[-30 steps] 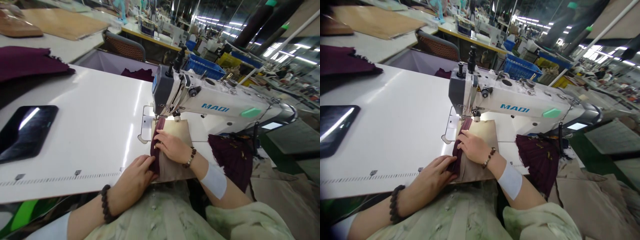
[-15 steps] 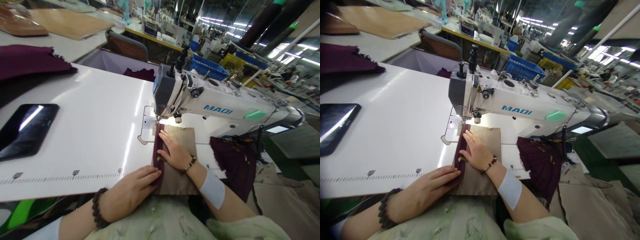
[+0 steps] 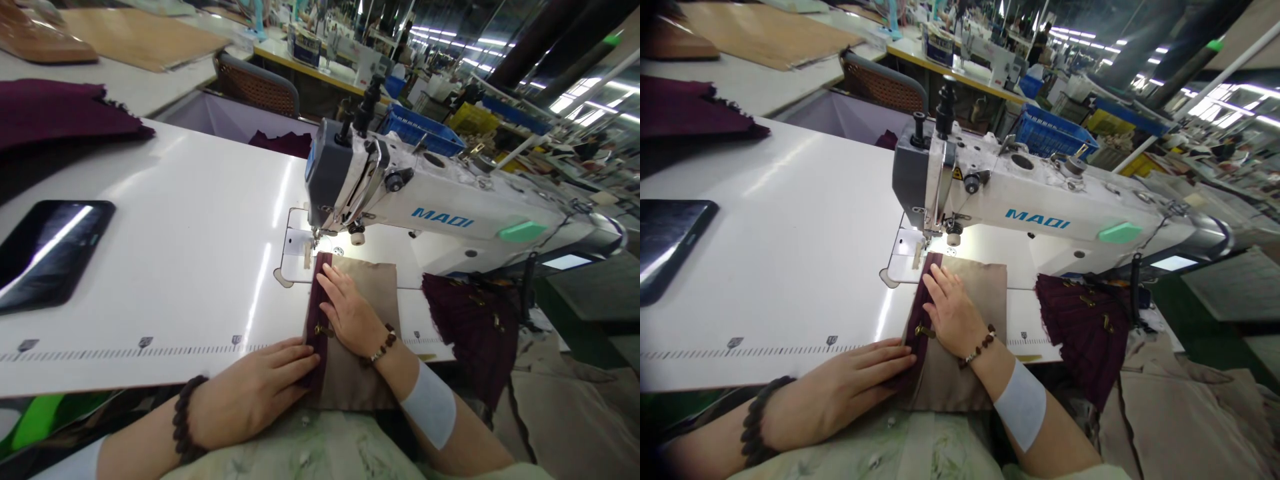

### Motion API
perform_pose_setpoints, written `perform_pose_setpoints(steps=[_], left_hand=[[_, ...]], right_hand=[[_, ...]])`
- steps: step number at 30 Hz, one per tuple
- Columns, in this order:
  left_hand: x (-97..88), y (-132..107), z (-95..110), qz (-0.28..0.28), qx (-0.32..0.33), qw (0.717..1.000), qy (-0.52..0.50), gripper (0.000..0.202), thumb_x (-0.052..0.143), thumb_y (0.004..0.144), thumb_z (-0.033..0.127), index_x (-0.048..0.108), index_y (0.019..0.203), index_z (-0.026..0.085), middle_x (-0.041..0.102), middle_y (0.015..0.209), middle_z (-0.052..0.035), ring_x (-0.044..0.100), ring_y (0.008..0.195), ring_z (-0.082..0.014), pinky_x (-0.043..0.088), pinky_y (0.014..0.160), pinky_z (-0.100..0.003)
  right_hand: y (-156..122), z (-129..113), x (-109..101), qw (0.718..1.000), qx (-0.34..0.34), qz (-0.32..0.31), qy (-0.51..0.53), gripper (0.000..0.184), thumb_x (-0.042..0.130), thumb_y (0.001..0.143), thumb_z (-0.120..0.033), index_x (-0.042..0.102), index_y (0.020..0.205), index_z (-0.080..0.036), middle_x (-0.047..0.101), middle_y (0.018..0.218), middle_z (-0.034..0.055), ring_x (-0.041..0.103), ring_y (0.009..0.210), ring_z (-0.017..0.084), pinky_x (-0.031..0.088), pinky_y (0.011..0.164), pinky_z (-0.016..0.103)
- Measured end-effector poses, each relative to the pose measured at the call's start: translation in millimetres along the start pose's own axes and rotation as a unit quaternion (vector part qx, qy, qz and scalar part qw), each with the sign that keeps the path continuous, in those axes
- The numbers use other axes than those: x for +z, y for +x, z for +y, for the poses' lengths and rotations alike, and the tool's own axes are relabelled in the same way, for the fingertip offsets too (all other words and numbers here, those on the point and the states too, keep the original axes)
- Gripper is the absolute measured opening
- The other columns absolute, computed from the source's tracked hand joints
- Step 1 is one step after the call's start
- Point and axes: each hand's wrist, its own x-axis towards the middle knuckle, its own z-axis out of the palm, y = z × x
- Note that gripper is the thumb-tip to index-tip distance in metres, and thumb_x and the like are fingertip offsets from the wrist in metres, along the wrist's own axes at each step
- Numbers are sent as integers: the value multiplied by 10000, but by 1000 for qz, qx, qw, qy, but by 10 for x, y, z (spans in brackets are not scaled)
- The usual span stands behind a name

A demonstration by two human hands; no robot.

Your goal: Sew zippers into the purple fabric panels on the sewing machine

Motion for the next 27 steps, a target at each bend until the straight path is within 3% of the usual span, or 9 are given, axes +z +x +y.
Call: perform_pose_setpoints(steps=[5, 12, 18, 23, 27], left_hand=[[28, -29, -6, -47, -31, 998, -5, 339, 334, 927, 99, 671, 939, 127, 614, 1176, -101, 547, 1114, -187, 407, 1038, -312], [31, -26, -27, -43, -32, 998, -14, 334, 319, 922, 74, 594, 1112, 76, 608, 1182, -141, 559, 1112, -190, 426, 1028, -311], [-30, -2, -40, -43, -98, 992, -65, 318, 322, 954, 153, 541, 1178, 99, 637, 1126, -112, 585, 1062, -153, 478, 963, -251], [-281, 177, -380, -47, -42, 998, 5, 320, 346, 959, 193, 654, 895, 135, 646, 1075, -88, 593, 1001, -179, 512, 905, -306], [-340, 413, -810, -50, -18, 993, 109, 327, 341, 958, 198, 653, 942, 102, 645, 1045, -117, 602, 961, -202, 526, 857, -357]], right_hand=[[6, -16, -4, 1000, 20, 7, -1, 436, 367, 893, -173, 443, 1312, -81, 305, 1437, 175, 246, 1355, 252, 288, 1100, 485], [2, 12, 9, 1000, 21, 18, 11, 450, 395, 901, -231, 427, 1323, -80, 348, 1411, 184, 275, 1341, 255, 307, 1089, 495], [15, 9, 4, 1000, 14, -11, -16, 472, 378, 905, -218, 413, 1334, -24, 319, 1430, 187, 251, 1353, 262, 274, 1110, 474], [6, -2, 21, 999, 34, -6, -21, 499, 415, 901, -257, 372, 1366, -82, 325, 1437, 143, 262, 1352, 252, 262, 1102, 506], [11, -12, -2, 998, 41, -40, -38, 495, 404, 906, -260, 360, 1367, -84, 305, 1445, 147, 249, 1357, 268, 227, 1068, 601]])
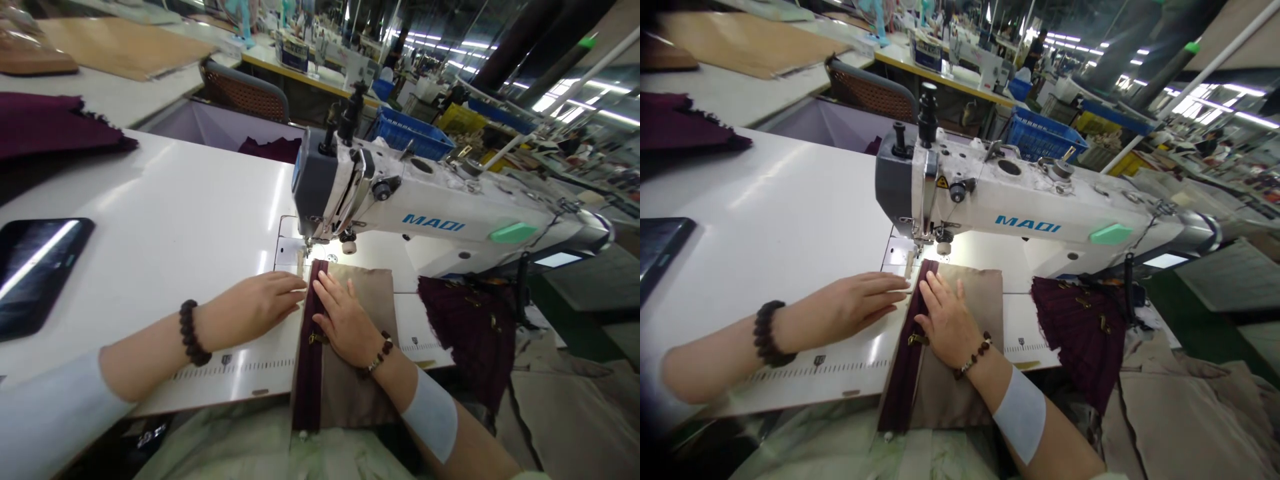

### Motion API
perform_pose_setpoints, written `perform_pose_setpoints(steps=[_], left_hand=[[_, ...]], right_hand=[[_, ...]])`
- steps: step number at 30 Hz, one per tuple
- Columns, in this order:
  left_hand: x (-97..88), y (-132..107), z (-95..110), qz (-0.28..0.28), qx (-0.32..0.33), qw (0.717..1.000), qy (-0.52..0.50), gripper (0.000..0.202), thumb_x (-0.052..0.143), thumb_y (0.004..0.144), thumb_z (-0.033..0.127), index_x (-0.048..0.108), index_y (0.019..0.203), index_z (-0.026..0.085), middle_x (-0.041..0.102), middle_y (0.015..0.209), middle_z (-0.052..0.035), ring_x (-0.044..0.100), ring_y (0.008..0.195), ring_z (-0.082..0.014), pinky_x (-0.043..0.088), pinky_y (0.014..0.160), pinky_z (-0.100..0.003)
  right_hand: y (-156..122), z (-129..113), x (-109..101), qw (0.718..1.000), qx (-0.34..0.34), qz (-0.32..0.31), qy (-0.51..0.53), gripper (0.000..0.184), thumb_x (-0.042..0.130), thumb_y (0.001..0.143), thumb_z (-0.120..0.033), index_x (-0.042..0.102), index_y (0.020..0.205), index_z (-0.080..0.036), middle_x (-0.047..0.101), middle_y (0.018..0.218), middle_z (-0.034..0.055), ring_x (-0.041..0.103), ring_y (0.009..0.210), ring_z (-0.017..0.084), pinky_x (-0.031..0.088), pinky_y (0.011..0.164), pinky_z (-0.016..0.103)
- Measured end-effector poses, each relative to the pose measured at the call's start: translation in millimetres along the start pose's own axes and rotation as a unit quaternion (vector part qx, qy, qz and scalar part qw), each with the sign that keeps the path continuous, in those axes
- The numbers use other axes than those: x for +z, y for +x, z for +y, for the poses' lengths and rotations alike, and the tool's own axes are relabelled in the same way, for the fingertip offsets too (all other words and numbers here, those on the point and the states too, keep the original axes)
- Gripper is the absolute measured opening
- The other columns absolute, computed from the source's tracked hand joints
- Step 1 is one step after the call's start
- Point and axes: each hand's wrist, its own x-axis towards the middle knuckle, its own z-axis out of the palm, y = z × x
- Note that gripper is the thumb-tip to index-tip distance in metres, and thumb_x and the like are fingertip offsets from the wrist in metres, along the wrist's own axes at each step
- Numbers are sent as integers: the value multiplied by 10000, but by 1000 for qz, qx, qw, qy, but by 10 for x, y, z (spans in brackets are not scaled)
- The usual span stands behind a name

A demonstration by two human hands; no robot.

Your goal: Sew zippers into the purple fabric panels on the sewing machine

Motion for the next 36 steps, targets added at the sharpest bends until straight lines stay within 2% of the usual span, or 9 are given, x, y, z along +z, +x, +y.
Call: perform_pose_setpoints(steps=[4, 9, 17, 25, 31, 36], left_hand=[[218, 113, -237, 2, 18, 999, 26, 267, 397, 941, 184, 620, 1047, 80, 625, 1105, -140, 575, 1040, -214, 480, 929, -384], [400, 40, -312, 1, 1, 999, 41, 301, 399, 946, 251, 594, 1103, 84, 606, 1157, -136, 547, 1087, -237, 449, 957, -419], [367, 56, -336, -29, -43, 997, 59, 328, 466, 920, 289, 550, 1171, 95, 564, 1220, -126, 480, 1151, -262, 390, 997, -433], [336, 134, -365, -51, -94, 992, 68, 432, 509, 886, 383, 508, 1219, 107, 530, 1137, -138, 448, 1108, -281, 367, 986, -456], [357, 116, -385, -51, -106, 990, 79, 439, 517, 880, 369, 486, 1248, 131, 498, 1126, -138, 441, 1072, -280, 359, 975, -469], [335, 126, -385, -41, -98, 990, 92, 428, 532, 869, 378, 515, 1210, 119, 506, 1110, -147, 458, 1041, -287, 379, 947, -467]], right_hand=[[16, 8, -41, 999, -26, -33, -2, 519, 419, 899, -265, 342, 1376, -77, 279, 1455, 152, 235, 1362, 258, 229, 1079, 568], [57, 16, -91, 997, -50, -66, -5, 542, 440, 892, -264, 321, 1389, -82, 257, 1467, 143, 218, 1369, 248, 212, 1092, 548], [187, 94, -131, 995, -52, -79, -7, 550, 431, 896, -271, 299, 1397, -88, 237, 1474, 140, 203, 1375, 242, 199, 1094, 554], [327, 211, -130, 996, -50, -71, -2, 557, 429, 904, -300, 292, 1401, -88, 241, 1474, 138, 198, 1376, 245, 191, 1100, 549], [349, 239, -110, 997, -54, -54, 2, 560, 438, 906, -307, 287, 1404, -99, 251, 1472, 135, 196, 1378, 229, 194, 1102, 544], [356, 246, -119, 996, -52, -67, 4, 550, 426, 912, -303, 291, 1402, -92, 232, 1477, 138, 192, 1377, 252, 197, 1091, 554]])
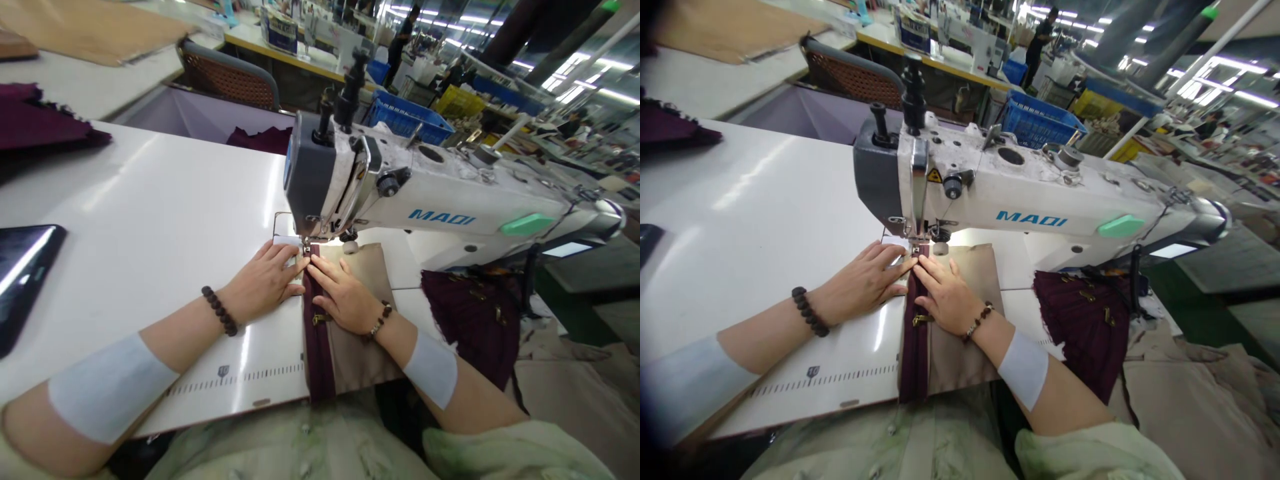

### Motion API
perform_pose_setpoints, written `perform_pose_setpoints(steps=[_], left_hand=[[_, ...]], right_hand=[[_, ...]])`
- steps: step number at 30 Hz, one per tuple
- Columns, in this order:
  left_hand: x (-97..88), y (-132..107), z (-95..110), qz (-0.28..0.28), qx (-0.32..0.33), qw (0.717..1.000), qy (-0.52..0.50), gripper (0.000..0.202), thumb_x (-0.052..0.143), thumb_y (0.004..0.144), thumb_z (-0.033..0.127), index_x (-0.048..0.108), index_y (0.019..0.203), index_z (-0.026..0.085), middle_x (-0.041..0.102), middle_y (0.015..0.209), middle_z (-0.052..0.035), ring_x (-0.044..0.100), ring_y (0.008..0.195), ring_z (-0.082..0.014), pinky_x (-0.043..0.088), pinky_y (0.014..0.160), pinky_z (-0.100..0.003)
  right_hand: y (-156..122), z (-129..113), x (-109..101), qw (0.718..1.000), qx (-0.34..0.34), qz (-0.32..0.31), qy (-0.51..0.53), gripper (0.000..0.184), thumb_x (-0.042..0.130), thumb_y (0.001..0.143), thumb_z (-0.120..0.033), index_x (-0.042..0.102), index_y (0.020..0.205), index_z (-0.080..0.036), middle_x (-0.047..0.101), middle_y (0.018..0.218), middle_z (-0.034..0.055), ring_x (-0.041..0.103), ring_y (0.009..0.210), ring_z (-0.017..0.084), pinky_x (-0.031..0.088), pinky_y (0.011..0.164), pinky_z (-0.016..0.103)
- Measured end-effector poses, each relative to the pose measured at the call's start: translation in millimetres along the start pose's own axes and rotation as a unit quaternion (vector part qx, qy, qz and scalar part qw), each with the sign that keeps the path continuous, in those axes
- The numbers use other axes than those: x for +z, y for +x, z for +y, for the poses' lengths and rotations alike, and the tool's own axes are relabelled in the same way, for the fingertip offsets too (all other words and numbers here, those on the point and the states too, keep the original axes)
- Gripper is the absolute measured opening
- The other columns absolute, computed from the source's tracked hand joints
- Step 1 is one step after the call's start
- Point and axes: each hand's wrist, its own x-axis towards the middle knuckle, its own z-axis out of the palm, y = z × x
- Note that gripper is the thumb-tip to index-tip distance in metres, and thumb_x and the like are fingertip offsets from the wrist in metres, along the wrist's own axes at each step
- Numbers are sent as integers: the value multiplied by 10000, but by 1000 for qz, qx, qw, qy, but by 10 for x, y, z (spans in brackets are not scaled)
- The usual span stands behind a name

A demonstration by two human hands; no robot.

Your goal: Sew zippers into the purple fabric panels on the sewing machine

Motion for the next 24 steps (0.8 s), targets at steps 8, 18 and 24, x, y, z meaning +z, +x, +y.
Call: perform_pose_setpoints(steps=[8, 18, 24], left_hand=[[-300, -349, 566, -28, 101, 993, -56, 282, 575, 850, 292, 599, 1065, 113, 597, 1054, -109, 538, 978, -242, 422, 940, -412], [-269, -575, 1106, 129, 156, 975, -87, 335, 302, 932, 77, 636, 943, 104, 665, 893, -68, 594, 873, -168, 469, 911, -316], [-272, -538, 1105, 131, 145, 976, -95, 387, 266, 932, 69, 646, 861, 94, 652, 791, -72, 594, 780, -167, 510, 855, -305]], right_hand=[[6, 3, -6, 1000, 3, 11, 0, 513, 428, 914, -290, 334, 1379, -94, 251, 1470, 134, 243, 1360, 245, 209, 1082, 550], [9, -24, -19, 1000, 13, 10, -3, 505, 441, 905, -256, 340, 1376, -105, 260, 1471, 118, 246, 1359, 231, 207, 1089, 529], [-3, -27, -15, 1000, 13, 8, -12, 501, 411, 918, -276, 332, 1384, -111, 254, 1474, 112, 248, 1358, 229, 199, 1097, 522]])
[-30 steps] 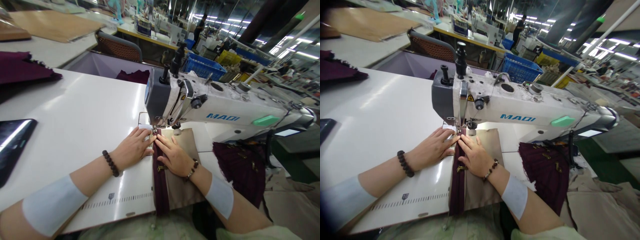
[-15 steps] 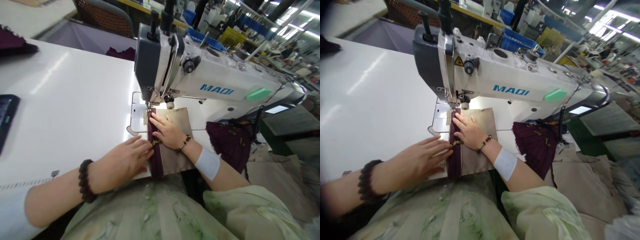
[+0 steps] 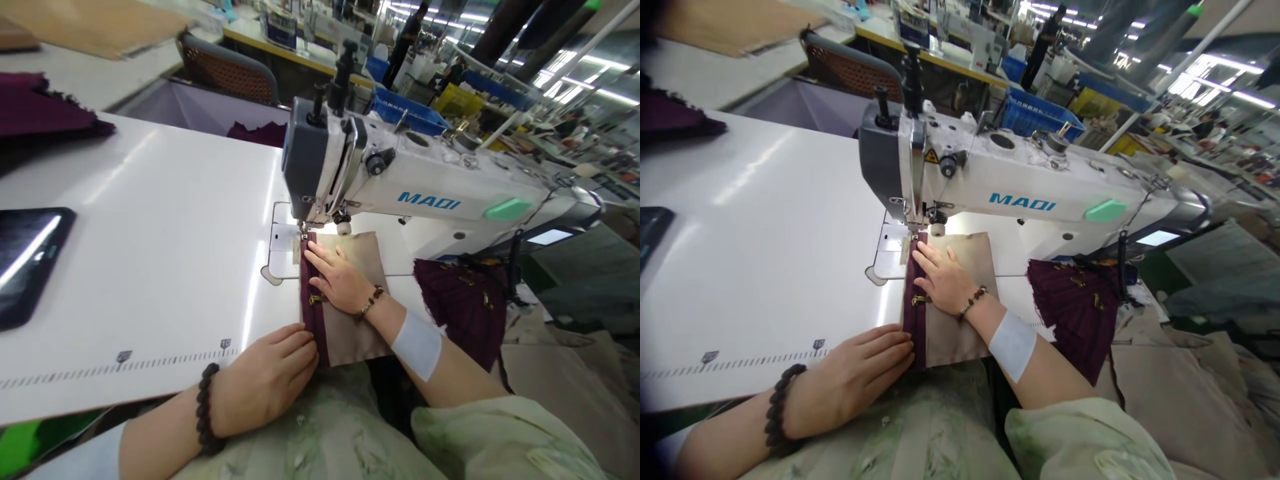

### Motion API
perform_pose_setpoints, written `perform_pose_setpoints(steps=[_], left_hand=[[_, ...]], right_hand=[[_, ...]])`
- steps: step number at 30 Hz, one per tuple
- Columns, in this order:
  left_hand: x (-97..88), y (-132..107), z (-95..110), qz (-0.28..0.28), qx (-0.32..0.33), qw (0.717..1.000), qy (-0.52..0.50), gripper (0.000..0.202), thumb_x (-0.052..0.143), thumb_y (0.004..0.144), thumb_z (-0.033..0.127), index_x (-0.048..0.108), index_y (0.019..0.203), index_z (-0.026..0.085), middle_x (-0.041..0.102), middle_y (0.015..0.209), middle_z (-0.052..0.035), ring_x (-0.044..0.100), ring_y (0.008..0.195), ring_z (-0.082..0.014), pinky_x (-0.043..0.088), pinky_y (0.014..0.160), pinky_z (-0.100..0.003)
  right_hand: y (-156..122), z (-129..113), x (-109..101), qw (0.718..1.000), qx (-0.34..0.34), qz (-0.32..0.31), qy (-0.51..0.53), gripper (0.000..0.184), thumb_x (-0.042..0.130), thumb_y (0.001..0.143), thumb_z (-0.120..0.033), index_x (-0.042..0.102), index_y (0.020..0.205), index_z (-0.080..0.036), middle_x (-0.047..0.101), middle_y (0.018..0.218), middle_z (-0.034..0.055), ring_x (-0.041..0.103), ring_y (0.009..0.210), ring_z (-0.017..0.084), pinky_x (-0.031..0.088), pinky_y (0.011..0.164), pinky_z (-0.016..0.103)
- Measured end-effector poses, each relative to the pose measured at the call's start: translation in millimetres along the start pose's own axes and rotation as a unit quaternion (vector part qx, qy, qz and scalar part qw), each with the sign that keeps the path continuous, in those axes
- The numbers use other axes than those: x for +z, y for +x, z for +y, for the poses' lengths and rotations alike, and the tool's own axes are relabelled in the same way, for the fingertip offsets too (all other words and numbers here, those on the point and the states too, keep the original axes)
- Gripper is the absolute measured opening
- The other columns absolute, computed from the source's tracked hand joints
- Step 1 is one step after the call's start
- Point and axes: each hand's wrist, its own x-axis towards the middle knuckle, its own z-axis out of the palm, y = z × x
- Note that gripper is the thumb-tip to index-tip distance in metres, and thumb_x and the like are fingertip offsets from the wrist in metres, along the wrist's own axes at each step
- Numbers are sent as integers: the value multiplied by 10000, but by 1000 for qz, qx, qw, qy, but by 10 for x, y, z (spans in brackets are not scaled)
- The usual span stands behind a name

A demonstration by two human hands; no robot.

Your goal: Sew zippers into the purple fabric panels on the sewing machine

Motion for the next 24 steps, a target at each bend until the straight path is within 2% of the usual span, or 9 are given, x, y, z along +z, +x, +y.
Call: perform_pose_setpoints(steps=[13, 18, 21, 24], left_hand=[[-31, 5, 6, -10, -26, 999, -18, 425, 229, 940, 73, 640, 832, 95, 644, 771, -70, 586, 744, -167, 521, 814, -294], [-11, -14, 4, -13, -25, 999, -18, 412, 248, 943, 86, 639, 814, 100, 641, 749, -68, 587, 748, -167, 536, 799, -295], [0, -44, 14, -17, -19, 1000, -14, 374, 274, 941, 85, 640, 859, 91, 652, 799, -79, 593, 796, -167, 530, 834, -296], [13, -87, 33, -21, -17, 1000, -14, 312, 322, 932, 84, 633, 901, 77, 658, 857, -90, 597, 852, -177, 520, 863, -305]], right_hand=[[5, 0, 14, 1000, 4, -1, -9, 504, 411, 913, -266, 329, 1386, -111, 247, 1477, 114, 233, 1364, 228, 203, 1100, 513], [32, -27, -43, 1000, 7, 3, -17, 454, 406, 921, -275, 392, 1349, -123, 316, 1448, 118, 283, 1341, 237, 210, 1090, 527], [71, -39, -62, 1000, 0, 11, -23, 423, 432, 914, -260, 441, 1307, -104, 363, 1419, 134, 270, 1344, 260, 166, 1090, 560], [109, -14, -44, 1000, -2, 12, -7, 410, 472, 892, -228, 466, 1272, -74, 389, 1396, 149, 271, 1342, 267, 191, 1093, 534]])
